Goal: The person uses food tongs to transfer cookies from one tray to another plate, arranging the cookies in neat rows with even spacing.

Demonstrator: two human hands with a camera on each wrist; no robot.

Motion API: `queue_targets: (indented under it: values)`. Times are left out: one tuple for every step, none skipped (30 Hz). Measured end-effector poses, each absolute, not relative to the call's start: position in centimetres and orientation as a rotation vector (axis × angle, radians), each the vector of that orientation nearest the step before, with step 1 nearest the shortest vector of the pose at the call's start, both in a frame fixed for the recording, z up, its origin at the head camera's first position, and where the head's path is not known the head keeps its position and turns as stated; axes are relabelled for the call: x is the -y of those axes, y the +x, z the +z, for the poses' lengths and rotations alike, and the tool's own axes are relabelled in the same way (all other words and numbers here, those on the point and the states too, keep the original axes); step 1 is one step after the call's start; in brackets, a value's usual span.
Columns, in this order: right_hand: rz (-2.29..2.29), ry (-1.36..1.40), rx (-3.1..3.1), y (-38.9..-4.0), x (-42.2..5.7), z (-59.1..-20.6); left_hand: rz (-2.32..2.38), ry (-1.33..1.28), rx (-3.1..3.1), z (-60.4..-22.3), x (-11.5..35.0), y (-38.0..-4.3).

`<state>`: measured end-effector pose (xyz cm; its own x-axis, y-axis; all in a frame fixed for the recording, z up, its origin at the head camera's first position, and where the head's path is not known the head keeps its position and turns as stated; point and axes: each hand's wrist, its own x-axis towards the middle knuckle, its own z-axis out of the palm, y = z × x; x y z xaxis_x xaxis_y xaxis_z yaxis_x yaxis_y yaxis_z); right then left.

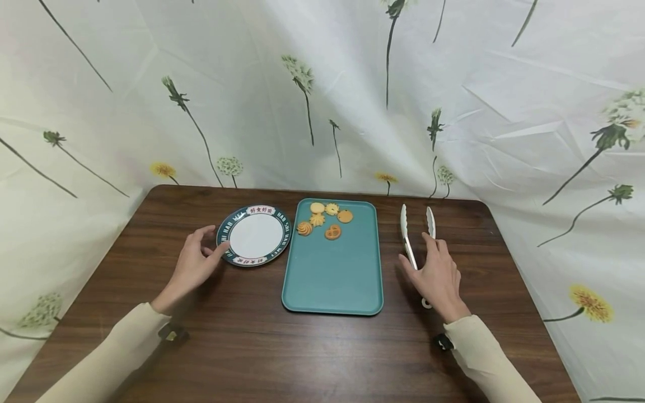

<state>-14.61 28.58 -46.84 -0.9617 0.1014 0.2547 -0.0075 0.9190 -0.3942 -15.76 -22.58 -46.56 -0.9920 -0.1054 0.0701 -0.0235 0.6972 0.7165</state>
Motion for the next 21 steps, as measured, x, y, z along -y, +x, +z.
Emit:
queue_targets:
  values:
    - [0.578,-0.080,2.809,-14.6,-28.6,-46.8,-1.186,0.126,2.809,-46.5,22.6,-15.8]
    - [0.579,-0.088,2.811,-14.5,-28.7,-46.8,-1.198,0.144,2.820,-46.5,22.6,-15.9]
    - [0.579,-0.096,2.815,-14.5,-28.7,-46.8,-1.207,0.160,2.830,-46.5,22.7,-15.9]
    - [0.578,-0.103,2.820,-14.4,-28.8,-46.8,-1.217,0.172,2.840,-46.5,22.7,-16.0]
    - [0.575,-0.111,2.824,-14.4,-28.8,-46.8,-1.224,0.186,2.848,-46.5,22.7,-16.1]
    - [0.573,-0.117,2.828,-14.4,-28.9,-46.8,-1.234,0.197,2.856,-46.5,22.8,-16.2]
    - [0.571,-0.122,2.832,-14.4,-28.9,-46.8,-1.241,0.209,2.863,-46.6,22.8,-16.2]
    - [0.569,-0.127,2.833,-14.4,-28.9,-46.8,-1.250,0.220,2.868,-46.6,22.9,-16.3]
    - [0.566,-0.133,2.833,-14.4,-29.0,-46.9,-1.259,0.229,2.873,-46.7,22.9,-16.3]
    - [0.562,-0.139,2.831,-14.4,-29.0,-46.9,-1.266,0.238,2.878,-46.7,23.0,-16.4]
    - [0.558,-0.146,2.829,-14.3,-29.0,-46.9,-1.275,0.247,2.880,-46.7,23.0,-16.4]
    - [0.554,-0.153,2.828,-14.3,-29.0,-46.9,-1.291,0.253,2.880,-46.7,23.1,-16.5]
    - [0.551,-0.158,2.828,-14.3,-29.1,-47.0,-1.306,0.258,2.879,-46.8,23.1,-16.5]
    - [0.547,-0.163,2.829,-14.3,-29.1,-47.0,-1.319,0.263,2.880,-46.8,23.1,-16.6]
    - [0.545,-0.168,2.832,-14.3,-29.1,-47.0,-1.332,0.268,2.879,-46.8,23.2,-16.6]
    - [0.544,-0.173,2.835,-14.3,-29.1,-47.0,-1.344,0.271,2.879,-46.8,23.2,-16.7]
    - [0.544,-0.177,2.838,-14.3,-29.1,-47.1,-1.360,0.274,2.877,-46.8,23.2,-16.7]
    - [0.545,-0.179,2.842,-14.2,-29.1,-47.1,-1.370,0.277,2.877,-46.8,23.2,-16.8]
    - [0.548,-0.179,2.845,-14.2,-29.2,-47.2,-1.377,0.281,2.878,-46.8,23.2,-16.8]
    - [0.548,-0.181,2.847,-14.2,-29.2,-47.2,-1.390,0.286,2.876,-46.8,23.2,-16.9]
    - [0.550,-0.184,2.848,-14.2,-29.2,-47.2,-1.405,0.290,2.872,-46.9,23.2,-16.9]
